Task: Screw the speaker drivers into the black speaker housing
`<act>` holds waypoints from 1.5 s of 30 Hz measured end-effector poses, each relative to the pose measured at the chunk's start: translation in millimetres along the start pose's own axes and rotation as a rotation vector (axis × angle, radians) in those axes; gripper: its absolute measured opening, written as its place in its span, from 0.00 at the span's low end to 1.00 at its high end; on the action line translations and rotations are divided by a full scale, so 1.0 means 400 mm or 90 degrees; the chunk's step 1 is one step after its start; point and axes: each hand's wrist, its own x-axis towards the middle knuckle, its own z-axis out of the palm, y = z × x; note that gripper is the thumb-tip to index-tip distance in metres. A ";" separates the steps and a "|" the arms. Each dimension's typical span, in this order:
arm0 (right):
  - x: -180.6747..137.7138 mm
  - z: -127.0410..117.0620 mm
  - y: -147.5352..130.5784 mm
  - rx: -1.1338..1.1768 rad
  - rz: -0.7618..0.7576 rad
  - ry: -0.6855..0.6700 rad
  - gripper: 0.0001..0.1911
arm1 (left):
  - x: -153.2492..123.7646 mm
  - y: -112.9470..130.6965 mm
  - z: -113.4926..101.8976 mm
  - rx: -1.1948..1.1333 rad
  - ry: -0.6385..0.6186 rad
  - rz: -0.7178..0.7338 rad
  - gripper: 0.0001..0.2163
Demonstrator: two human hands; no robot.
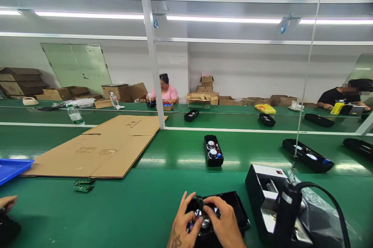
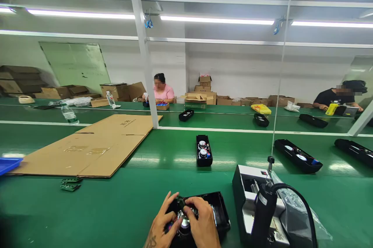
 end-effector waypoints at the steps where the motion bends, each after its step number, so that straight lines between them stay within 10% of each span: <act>1: 0.006 -0.002 -0.006 0.032 0.026 0.001 0.11 | 0.010 0.007 -0.006 0.000 -0.008 0.006 0.21; 7: 0.013 -0.027 -0.014 0.107 0.067 -0.004 0.19 | 0.062 0.051 -0.033 -0.060 0.024 -0.057 0.11; 13: 0.002 -0.099 -0.036 -0.170 -0.217 -0.201 0.19 | 0.075 0.065 -0.044 -0.092 0.028 -0.080 0.12; 21: -0.020 -0.112 -0.035 -0.423 -0.347 -0.277 0.23 | 0.005 0.081 -0.095 0.055 -0.191 0.048 0.20; 30: -0.010 -0.123 -0.036 -0.346 -0.292 -0.348 0.25 | 0.014 0.002 0.032 0.218 -0.242 0.160 0.25; 45: -0.079 -0.101 0.009 -0.253 -0.133 -0.359 0.35 | 0.029 0.117 -0.040 0.147 -0.270 0.129 0.18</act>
